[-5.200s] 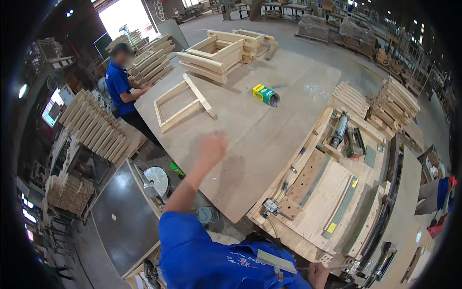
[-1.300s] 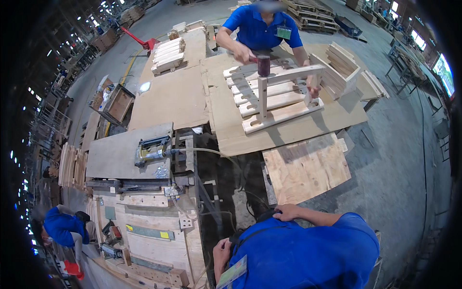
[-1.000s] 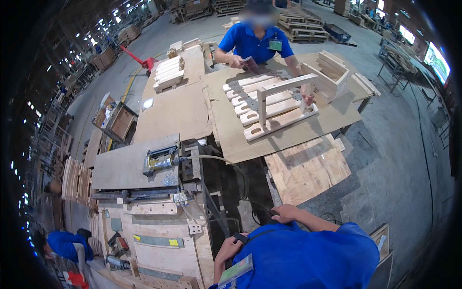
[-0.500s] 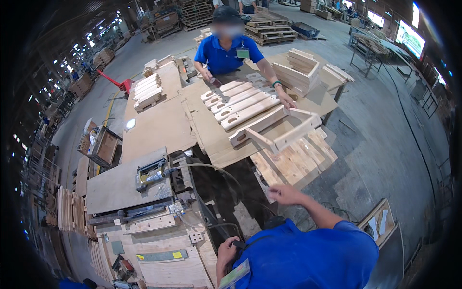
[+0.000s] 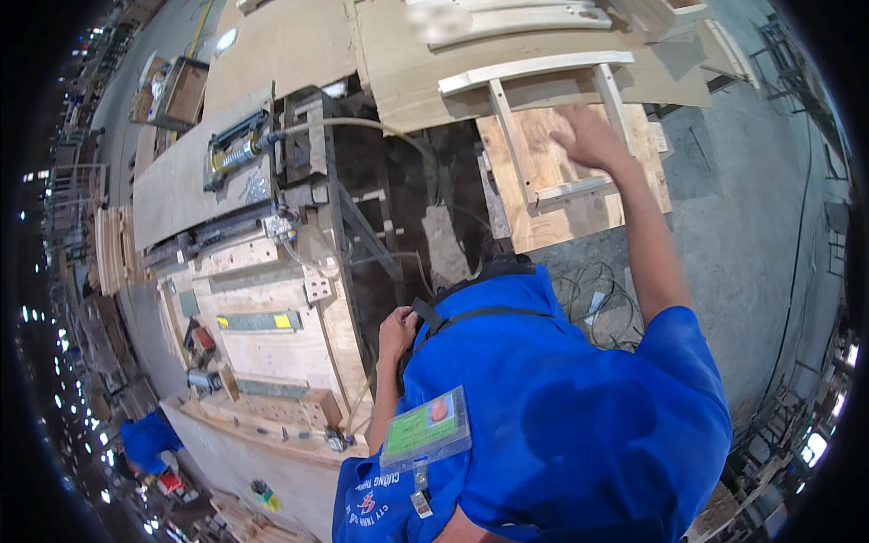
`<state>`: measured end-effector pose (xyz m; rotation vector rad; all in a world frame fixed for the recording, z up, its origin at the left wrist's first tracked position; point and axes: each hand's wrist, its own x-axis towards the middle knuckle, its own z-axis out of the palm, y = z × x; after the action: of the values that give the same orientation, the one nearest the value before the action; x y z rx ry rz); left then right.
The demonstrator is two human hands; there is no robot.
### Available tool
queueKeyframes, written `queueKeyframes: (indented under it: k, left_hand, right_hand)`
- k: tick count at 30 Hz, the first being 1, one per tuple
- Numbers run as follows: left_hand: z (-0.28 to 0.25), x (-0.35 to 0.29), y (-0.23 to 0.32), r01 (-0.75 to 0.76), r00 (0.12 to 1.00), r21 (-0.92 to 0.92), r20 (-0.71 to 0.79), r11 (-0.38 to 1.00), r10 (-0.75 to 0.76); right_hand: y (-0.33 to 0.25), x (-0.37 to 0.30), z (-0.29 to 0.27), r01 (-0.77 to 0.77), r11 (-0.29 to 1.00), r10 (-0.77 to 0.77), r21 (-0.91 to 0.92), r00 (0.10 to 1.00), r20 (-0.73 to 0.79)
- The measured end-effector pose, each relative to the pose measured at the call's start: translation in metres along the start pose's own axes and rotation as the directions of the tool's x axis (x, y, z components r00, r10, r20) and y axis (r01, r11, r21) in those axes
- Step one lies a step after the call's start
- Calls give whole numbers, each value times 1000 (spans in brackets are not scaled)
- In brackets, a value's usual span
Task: The person assembles wooden frames by placing pieces into a jig, tapping them with a hammer, and securing them with a nail gun. They repeat this process for multiple frames, moving completed units aside.
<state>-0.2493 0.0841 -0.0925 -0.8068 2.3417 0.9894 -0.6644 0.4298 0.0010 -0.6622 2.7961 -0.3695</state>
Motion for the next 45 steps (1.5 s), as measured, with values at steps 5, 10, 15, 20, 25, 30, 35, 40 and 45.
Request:
queueKeyframes:
  k: [5,10,15,20,25,30,35,40,45]
  left_hand:
    - [15,-17,-3,160,987,-8,-17,987,-160]
    - [17,-26,4,215,971,-118,-85,969,-225]
    - [15,-43,31,227,947,-216,-181,950,-267]
    - [-32,-67,109,159,979,-351,-68,923,-194]
    - [-60,-89,141,0,995,-512,89,859,53]
    - [-66,-89,137,66,983,-506,180,860,31]
    - [-71,-76,134,13,965,-503,232,864,120]
    - [-73,-67,125,-54,930,-540,278,840,239]
    - [-77,-66,118,3,918,-663,299,749,261]
  right_hand:
    - [33,65,6,39,971,-69,-238,991,-118]
    - [54,108,17,59,946,-80,-317,995,-54]
    - [45,125,25,-8,962,-39,-274,986,-163]
    - [60,128,27,77,954,-185,-288,910,-371]
    - [55,136,25,47,958,-131,-284,950,-285]
    - [53,137,11,25,945,-76,-326,987,-145]
    - [60,139,11,-33,911,-51,-411,980,-191]
    - [45,144,4,-31,921,-87,-389,956,-281]
    - [57,137,-7,-14,888,-49,-460,991,-124]
